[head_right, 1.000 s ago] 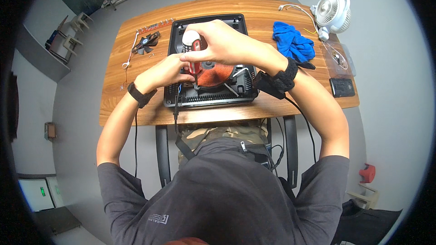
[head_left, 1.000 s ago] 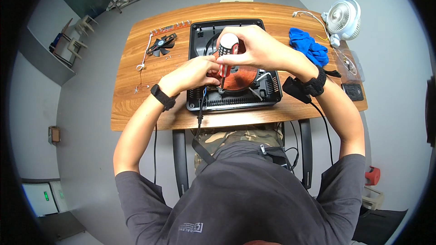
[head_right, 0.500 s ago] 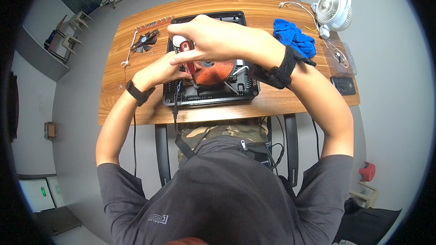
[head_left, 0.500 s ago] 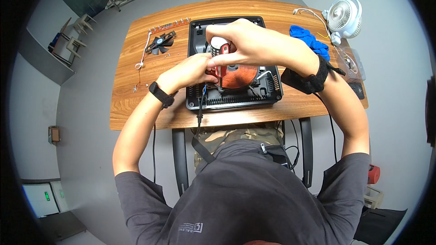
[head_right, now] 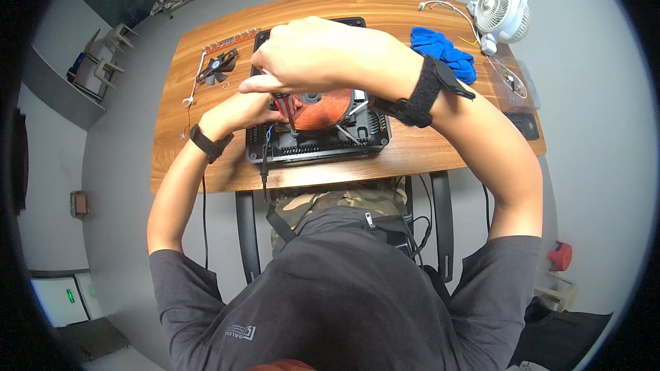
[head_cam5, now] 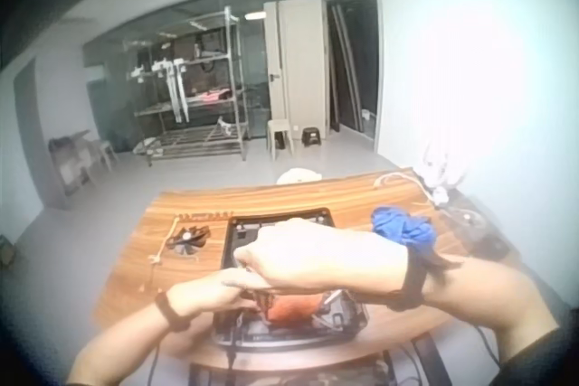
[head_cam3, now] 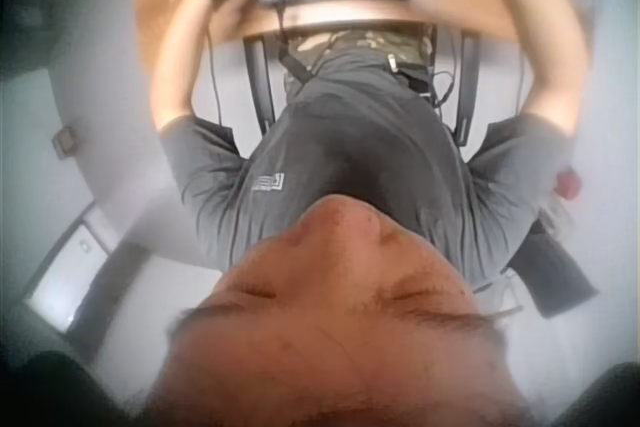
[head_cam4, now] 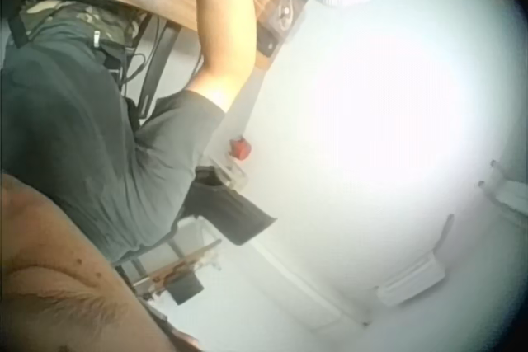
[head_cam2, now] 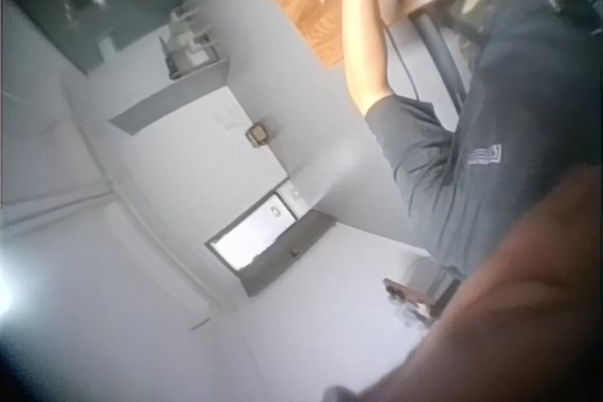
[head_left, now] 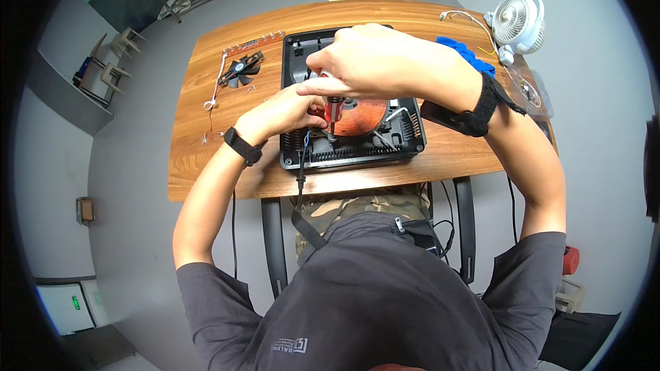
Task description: The person assembles an electronic device on a wooden table. They place a copper-colored circular component into the chassis, secure it with a screwdriver, wipe a small fan with a blue cloth, and install the fan onto the device.
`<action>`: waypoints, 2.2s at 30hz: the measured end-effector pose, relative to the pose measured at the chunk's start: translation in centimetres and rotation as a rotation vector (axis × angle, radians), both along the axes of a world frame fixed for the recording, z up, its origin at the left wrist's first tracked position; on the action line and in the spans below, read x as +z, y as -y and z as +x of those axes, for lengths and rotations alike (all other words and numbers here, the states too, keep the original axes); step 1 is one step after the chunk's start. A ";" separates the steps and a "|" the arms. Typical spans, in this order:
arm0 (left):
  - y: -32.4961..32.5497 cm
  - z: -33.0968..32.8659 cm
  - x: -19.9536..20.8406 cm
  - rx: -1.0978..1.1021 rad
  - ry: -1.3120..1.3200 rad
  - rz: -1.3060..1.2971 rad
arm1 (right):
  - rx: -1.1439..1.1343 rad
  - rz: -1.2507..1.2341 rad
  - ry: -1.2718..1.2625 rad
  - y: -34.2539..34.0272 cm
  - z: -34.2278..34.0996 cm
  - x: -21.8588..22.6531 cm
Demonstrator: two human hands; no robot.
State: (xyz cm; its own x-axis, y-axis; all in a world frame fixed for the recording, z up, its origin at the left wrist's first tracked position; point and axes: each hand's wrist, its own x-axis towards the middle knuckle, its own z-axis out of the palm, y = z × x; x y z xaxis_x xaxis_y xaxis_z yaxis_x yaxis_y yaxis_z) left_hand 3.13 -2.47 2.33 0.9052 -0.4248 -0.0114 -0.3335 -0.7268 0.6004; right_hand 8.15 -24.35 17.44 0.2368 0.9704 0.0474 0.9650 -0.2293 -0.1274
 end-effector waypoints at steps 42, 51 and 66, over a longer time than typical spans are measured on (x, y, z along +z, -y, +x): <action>1.1 -0.2 2.8 -0.070 0.022 0.156 | 0.147 -0.087 -0.032 0.7 0.6 0.3; 0.4 0.0 1.0 -0.053 0.070 0.021 | 0.144 0.023 0.014 0.4 0.4 -0.4; 0.8 -0.3 2.5 -0.039 0.021 0.155 | 0.187 -0.066 0.029 0.1 0.1 -0.1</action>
